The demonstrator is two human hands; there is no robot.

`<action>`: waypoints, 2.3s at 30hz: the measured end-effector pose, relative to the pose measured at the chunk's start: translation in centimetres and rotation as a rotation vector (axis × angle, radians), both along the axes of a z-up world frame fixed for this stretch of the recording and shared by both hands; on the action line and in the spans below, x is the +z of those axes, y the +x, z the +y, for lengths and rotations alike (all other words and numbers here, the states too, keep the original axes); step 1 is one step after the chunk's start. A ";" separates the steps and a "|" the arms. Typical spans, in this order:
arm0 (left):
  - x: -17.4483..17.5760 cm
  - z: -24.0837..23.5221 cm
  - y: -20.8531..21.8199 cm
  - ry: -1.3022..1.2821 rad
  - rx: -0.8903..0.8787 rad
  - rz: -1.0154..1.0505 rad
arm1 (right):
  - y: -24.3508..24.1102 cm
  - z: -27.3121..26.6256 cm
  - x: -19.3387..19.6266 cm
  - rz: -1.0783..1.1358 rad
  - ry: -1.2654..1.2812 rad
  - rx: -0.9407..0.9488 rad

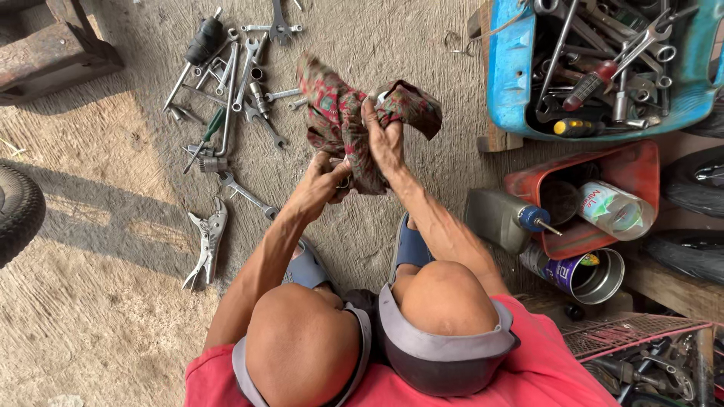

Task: The person sits on the ground and wipes various metal tools with a cloth. They pick up each tool, wipe it, and place it into a blue plastic bin. The tools include wrenches, screwdrivers, and pliers.

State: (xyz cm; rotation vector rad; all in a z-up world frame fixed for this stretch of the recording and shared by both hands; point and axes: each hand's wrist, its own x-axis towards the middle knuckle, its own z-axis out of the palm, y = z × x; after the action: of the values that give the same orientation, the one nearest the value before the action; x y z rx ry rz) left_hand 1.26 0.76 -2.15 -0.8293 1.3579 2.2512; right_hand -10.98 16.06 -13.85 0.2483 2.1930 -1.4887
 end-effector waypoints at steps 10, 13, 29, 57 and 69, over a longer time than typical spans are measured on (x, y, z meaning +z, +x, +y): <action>-0.8 -0.1 0.6 -0.377 -0.153 0.288 | 2.8 0.5 10.9 0.119 -0.648 0.207; -1.3 1.5 0.4 -0.591 -0.233 0.340 | 1.9 0.0 8.4 0.078 -0.378 0.189; 1.2 3.0 1.9 -1.318 -0.215 0.851 | 4.1 1.2 6.2 -0.116 -0.446 0.122; 1.2 2.4 -8.0 0.175 0.439 0.253 | 2.9 3.6 11.5 1.063 0.255 0.763; 7.6 9.0 -24.4 -0.118 -0.427 0.333 | 10.6 17.3 10.5 0.352 0.282 0.598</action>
State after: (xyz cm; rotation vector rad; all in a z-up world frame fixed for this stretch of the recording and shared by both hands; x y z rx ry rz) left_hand -23.15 9.72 5.50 -0.1668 1.6428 2.0382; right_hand -0.36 33.34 -3.31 -0.5780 2.4403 -0.9398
